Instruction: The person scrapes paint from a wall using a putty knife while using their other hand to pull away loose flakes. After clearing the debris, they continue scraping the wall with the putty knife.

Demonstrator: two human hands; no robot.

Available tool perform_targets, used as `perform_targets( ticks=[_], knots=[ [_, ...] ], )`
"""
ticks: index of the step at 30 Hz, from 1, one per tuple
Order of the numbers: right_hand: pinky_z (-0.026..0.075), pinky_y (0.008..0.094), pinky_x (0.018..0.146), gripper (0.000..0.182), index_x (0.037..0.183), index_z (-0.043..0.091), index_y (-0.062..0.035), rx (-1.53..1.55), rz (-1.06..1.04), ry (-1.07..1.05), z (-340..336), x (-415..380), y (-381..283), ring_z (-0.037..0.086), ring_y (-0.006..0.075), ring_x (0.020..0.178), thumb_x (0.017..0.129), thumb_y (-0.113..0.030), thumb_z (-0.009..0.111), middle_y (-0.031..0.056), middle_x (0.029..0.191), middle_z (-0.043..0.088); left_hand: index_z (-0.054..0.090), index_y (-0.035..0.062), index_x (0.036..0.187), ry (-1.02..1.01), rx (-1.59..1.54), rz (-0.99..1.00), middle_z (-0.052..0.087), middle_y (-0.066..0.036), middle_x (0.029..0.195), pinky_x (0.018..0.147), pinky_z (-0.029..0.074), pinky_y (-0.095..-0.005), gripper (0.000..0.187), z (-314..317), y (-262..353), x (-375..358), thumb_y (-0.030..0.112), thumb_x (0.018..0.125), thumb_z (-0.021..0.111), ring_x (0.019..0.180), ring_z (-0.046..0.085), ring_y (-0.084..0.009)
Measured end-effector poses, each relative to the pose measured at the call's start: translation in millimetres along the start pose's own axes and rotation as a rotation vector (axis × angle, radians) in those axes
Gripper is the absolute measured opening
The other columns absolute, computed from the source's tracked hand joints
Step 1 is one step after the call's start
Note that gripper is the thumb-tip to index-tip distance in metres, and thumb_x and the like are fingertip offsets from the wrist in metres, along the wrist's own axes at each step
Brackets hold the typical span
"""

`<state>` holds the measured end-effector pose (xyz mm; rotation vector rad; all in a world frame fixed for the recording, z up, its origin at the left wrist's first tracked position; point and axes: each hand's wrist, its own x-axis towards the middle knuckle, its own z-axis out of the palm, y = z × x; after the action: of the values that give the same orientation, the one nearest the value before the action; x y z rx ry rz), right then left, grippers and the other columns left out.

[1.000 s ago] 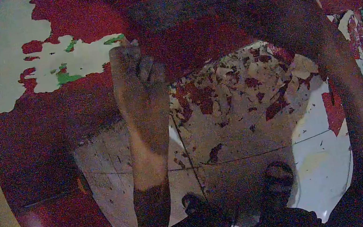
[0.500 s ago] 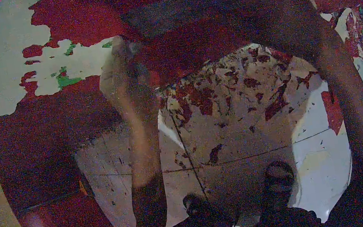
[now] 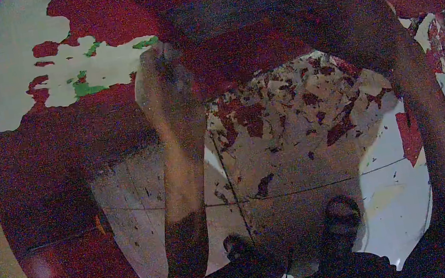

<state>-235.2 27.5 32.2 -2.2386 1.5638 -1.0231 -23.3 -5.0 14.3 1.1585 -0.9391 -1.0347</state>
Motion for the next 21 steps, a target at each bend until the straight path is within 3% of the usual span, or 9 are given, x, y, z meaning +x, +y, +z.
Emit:
perform_targets(
  ticks=[2, 5, 8, 11, 14, 17, 20, 21],
  knots=[
    [0.051, 0.0326, 0.062, 0.033, 0.115, 0.060, -0.0093, 0.027, -0.098, 0.069, 11.9, -5.3, 28.0, 0.064, 0.0204, 0.066, 0.083, -0.012, 0.065, 0.0108, 0.083, 0.067, 0.062, 0.0036, 0.082, -0.004, -0.193, -0.063, 0.058, -0.001, 0.067, 0.043, 0.029, -0.0210, 0.015, 0.3, -2.8, -2.3, 0.016, 0.088, 0.057, 0.049, 0.041, -0.0038],
    [0.052, 0.0321, 0.063, 0.033, 0.115, 0.060, -0.0097, -0.059, 0.022, 0.023, 9.3, -8.8, 27.5, 0.065, 0.0212, 0.068, 0.083, -0.012, 0.066, 0.0102, 0.086, 0.068, 0.062, 0.0037, 0.081, -0.062, -0.045, -0.051, 0.056, 0.000, 0.066, 0.044, 0.028, -0.0203, 0.015, -3.2, -1.5, -5.3, 0.016, 0.088, 0.057, 0.052, 0.041, -0.0033],
    [0.052, 0.0322, 0.064, 0.031, 0.114, 0.061, -0.0117, -0.023, -0.152, 0.111, 14.7, -13.9, 52.6, 0.066, 0.0216, 0.069, 0.083, -0.014, 0.066, 0.0088, 0.087, 0.068, 0.062, 0.0025, 0.081, -0.060, 0.099, 0.039, 0.054, 0.000, 0.065, 0.047, 0.032, -0.0222, 0.014, -9.0, -0.2, -3.7, 0.014, 0.087, 0.058, 0.055, 0.042, -0.0046],
    [0.052, 0.0326, 0.063, 0.030, 0.113, 0.062, -0.0133, -0.109, -0.168, 0.125, 14.4, -12.6, 48.5, 0.066, 0.0214, 0.069, 0.083, -0.015, 0.066, 0.0076, 0.086, 0.068, 0.062, 0.0007, 0.081, -0.038, 0.615, 0.297, 0.058, -0.001, 0.069, 0.053, 0.038, -0.0238, 0.014, -26.4, -1.5, 14.3, 0.013, 0.085, 0.062, 0.060, 0.047, -0.0066],
    [0.052, 0.0328, 0.062, 0.029, 0.111, 0.063, -0.0138, -0.075, -0.112, 0.104, 9.6, -11.6, 30.7, 0.066, 0.0213, 0.070, 0.083, -0.015, 0.066, 0.0070, 0.086, 0.068, 0.063, -0.0007, 0.082, -0.090, 0.585, 0.460, 0.061, -0.001, 0.073, 0.059, 0.042, -0.0251, 0.013, -29.7, 0.9, 12.8, 0.012, 0.084, 0.065, 0.066, 0.051, -0.0085],
    [0.053, 0.0318, 0.064, 0.029, 0.112, 0.063, -0.0133, -0.282, -0.011, -0.018, 5.4, -14.5, 27.8, 0.067, 0.0218, 0.071, 0.083, -0.016, 0.066, 0.0068, 0.087, 0.069, 0.064, -0.0008, 0.084, -0.055, 0.578, 0.589, 0.063, -0.003, 0.077, 0.063, 0.044, -0.0243, 0.014, -24.1, 7.8, 8.9, 0.013, 0.083, 0.067, 0.070, 0.053, -0.0081],
    [0.054, 0.0327, 0.068, 0.028, 0.111, 0.063, -0.0132, 0.011, 0.049, -0.012, 10.8, -12.0, 21.8, 0.067, 0.0230, 0.075, 0.083, -0.018, 0.066, 0.0070, 0.089, 0.068, 0.064, -0.0008, 0.086, -0.044, 0.548, 0.574, 0.063, -0.003, 0.078, 0.063, 0.044, -0.0249, 0.014, -26.2, 3.6, 12.0, 0.013, 0.083, 0.067, 0.069, 0.053, -0.0075],
    [0.054, 0.0332, 0.069, 0.028, 0.111, 0.063, -0.0132, -0.062, 0.011, -0.012, 13.1, -10.1, 20.2, 0.067, 0.0233, 0.076, 0.083, -0.018, 0.066, 0.0072, 0.091, 0.068, 0.064, -0.0007, 0.086, -0.022, 0.560, 0.570, 0.063, -0.003, 0.077, 0.062, 0.044, -0.0248, 0.014, -26.0, 3.8, 11.3, 0.013, 0.083, 0.067, 0.068, 0.053, -0.0073]
  ],
)
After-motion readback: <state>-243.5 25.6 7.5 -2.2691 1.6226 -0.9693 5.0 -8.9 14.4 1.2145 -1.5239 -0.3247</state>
